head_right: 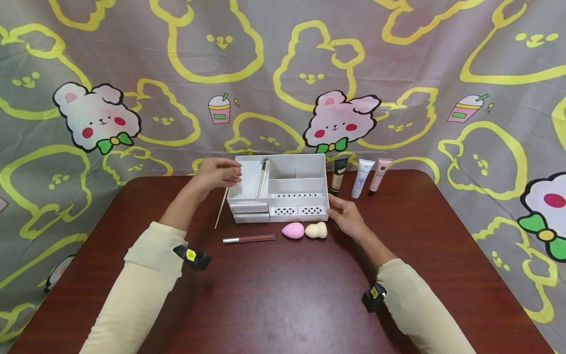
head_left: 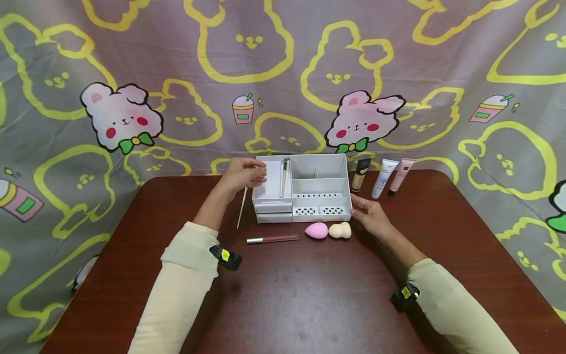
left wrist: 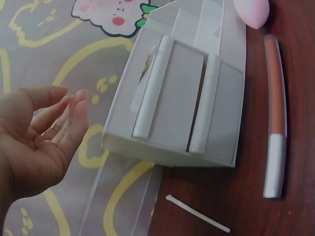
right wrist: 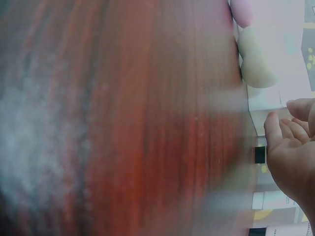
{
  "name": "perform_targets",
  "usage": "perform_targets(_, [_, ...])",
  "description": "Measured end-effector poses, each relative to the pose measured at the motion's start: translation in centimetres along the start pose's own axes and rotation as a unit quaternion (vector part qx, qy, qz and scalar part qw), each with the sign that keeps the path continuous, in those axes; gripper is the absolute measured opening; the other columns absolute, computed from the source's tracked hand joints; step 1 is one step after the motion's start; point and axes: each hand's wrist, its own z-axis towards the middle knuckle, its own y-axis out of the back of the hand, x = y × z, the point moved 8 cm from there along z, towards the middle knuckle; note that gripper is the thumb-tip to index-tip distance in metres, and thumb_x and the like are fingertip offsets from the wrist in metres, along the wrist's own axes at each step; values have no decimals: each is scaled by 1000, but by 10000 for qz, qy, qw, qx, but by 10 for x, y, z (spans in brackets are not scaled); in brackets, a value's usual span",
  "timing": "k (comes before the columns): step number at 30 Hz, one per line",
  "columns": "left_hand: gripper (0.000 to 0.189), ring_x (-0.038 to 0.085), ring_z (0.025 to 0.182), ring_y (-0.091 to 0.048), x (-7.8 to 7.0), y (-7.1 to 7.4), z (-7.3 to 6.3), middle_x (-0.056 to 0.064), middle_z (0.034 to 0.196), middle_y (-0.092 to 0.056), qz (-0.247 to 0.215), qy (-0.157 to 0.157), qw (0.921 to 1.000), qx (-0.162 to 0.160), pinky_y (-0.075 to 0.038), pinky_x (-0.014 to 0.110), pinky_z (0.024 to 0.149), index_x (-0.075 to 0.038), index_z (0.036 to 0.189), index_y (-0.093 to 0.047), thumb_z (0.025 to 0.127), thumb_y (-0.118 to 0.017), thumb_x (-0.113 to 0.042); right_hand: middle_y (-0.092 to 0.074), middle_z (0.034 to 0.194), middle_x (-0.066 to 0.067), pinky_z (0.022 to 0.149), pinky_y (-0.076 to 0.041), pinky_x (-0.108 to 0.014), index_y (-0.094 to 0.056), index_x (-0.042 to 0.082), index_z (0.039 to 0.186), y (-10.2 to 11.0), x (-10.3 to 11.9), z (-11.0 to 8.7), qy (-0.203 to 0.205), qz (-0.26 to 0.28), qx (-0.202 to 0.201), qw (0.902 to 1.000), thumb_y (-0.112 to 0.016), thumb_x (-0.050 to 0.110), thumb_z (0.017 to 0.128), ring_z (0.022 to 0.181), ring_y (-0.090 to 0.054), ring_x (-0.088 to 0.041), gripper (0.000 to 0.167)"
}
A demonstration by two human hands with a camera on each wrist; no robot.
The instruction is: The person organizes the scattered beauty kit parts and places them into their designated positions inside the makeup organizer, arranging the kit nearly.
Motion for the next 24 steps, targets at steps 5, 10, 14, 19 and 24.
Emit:
perform_targets(5, [36, 2, 68, -69, 6, 10, -2, 10, 101, -68, -72, -125, 9999, -67, -62, 18, 70, 11, 132, -59, 102, -57, -9, -44, 149, -33, 85, -46, 0, -36, -12, 150, 0, 1, 0, -13, -84, -51, 10000, -53, -5, 99, 133, -49, -43, 54])
perform_targets(10, [38, 2, 67, -69, 13, 18, -4, 5, 94, -69, -241, -230, 9994, -101, -64, 21, 72, 13, 133, -57, 102, -57, -8, -45, 148, -33, 85, -47, 0, -38, -12, 149, 1, 1, 1, 5, -90, -95, 9999, -55, -5, 99, 131, -53, -37, 54])
perform_targets(14, [37, 2, 65, -69, 21, 23, -4, -2, 84, -70, -352, -210, 9991, -106, -63, 20, 70, 14, 132, -57, 101, -58, -8, -46, 148, -32, 85, -48, 0, -39, -11, 149, 2, 1, 1, 34, -80, -97, 9999, -56, -4, 98, 127, -58, -27, 54])
perform_targets(19, [36, 1, 65, -69, 34, 33, -3, -11, 76, -67, -286, -163, 9990, -296, -62, 18, 68, 13, 130, -58, 102, -58, -8, -46, 147, -33, 84, -48, -1, -40, -11, 149, 3, 2, 0, 78, -29, -117, 9999, -56, -4, 98, 117, -62, -8, 54])
perform_targets(24, [36, 0, 69, -69, 52, 43, -1, -9, 79, -69, -255, -52, 9982, -532, -61, 16, 67, 14, 130, -58, 101, -59, -8, -46, 147, -34, 83, -48, -1, -39, -12, 149, 2, 0, 0, 77, 23, -110, 9999, -55, -5, 98, 106, -60, 9, 53])
